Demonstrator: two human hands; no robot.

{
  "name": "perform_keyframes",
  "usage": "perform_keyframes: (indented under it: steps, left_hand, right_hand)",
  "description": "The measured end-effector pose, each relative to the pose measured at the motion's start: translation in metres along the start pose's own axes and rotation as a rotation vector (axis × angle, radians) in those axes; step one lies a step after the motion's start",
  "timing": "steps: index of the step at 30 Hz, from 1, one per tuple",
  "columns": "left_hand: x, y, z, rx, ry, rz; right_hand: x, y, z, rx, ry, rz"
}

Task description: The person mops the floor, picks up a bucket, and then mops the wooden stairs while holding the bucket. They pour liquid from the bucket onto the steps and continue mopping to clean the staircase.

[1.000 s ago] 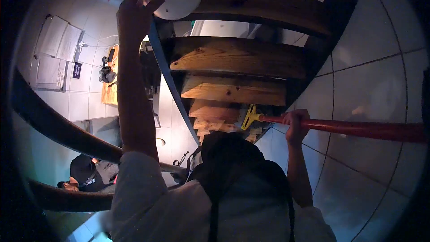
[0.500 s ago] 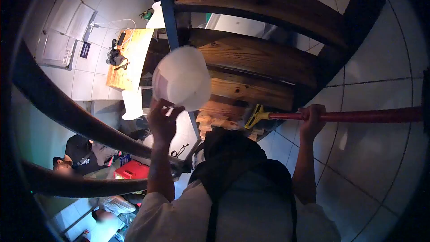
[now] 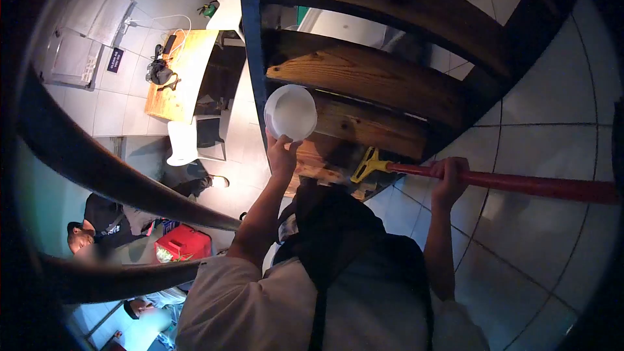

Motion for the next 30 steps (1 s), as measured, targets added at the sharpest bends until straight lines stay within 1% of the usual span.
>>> perform_keyframes:
  steps: [1,4,5,8,9,10,12,15,16,17,18,20,24,25,28,30]
  left_hand:
    - [-0.002,0.001,0.0,0.0,0.004,0.005]
    - [-0.001,0.005,-0.001,-0.024,0.02,0.0]
    - [0.0,0.006,-0.003,-0.039,0.026,-0.004]
    - [0.007,-0.001,-0.003,0.013,-0.027,-0.108]
    - [0.012,-0.011,0.003,0.06,-0.043,-0.189]
    - [0.014,-0.008,0.002,0.055,-0.039,-0.17]
    - [0.017,-0.009,0.004,0.094,-0.123,-0.274]
    - [0.022,0.007,-0.001,-0.017,-0.025,-0.131]
    - [0.023,0.012,-0.003,-0.005,-0.012,-0.123]
    - [0.022,0.015,-0.005,0.01,-0.014,-0.138]
    - [0.018,0.039,-0.011,-0.008,-0.01,-0.132]
    - [0.02,0.02,-0.008,0.039,-0.05,-0.223]
    - [0.018,0.023,-0.01,0.037,-0.058,-0.23]
    - [0.016,0.028,-0.011,-0.053,-0.057,-0.146]
    - [0.022,0.018,-0.01,0.016,-0.034,-0.285]
    - [0.02,0.016,-0.009,0.033,-0.022,-0.244]
  right_hand:
    - [-0.004,0.001,0.001,0.015,0.007,-0.006]
    - [-0.009,0.002,0.007,-0.035,0.016,0.093]
    - [-0.01,0.001,0.01,-0.007,-0.008,0.06]
    - [-0.01,0.003,0.017,0.072,-0.06,-0.007]
    - [-0.008,0.003,0.019,0.093,-0.066,-0.011]
    - [-0.006,0.001,0.021,0.109,-0.074,-0.019]
    - [-0.004,-0.001,0.028,0.088,-0.104,0.034]
    - [-0.004,-0.008,0.041,-0.013,-0.159,0.105]
    - [-0.003,-0.008,0.041,-0.013,-0.162,0.103]
    - [-0.003,-0.008,0.041,-0.013,-0.166,0.101]
    - [-0.001,-0.006,0.035,0.033,-0.153,0.071]
    - [0.0,-0.003,0.028,0.083,-0.131,0.054]
    - [0.001,-0.006,0.026,0.066,-0.093,0.116]
    - [0.001,-0.007,0.027,0.048,-0.081,0.135]
    - [0.002,-0.01,0.029,0.058,-0.148,0.125]
    - [0.002,-0.008,0.026,0.05,-0.106,0.141]
Point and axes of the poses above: each hand's wrist, its own x-axis towards the middle knuckle, its own z-axis out of the back of the hand, y = z × x, the point moved 3 cm from there along x, towards the middle knuckle, and after that the axes turned 10 degrees about -y, right-handed, at the moved point
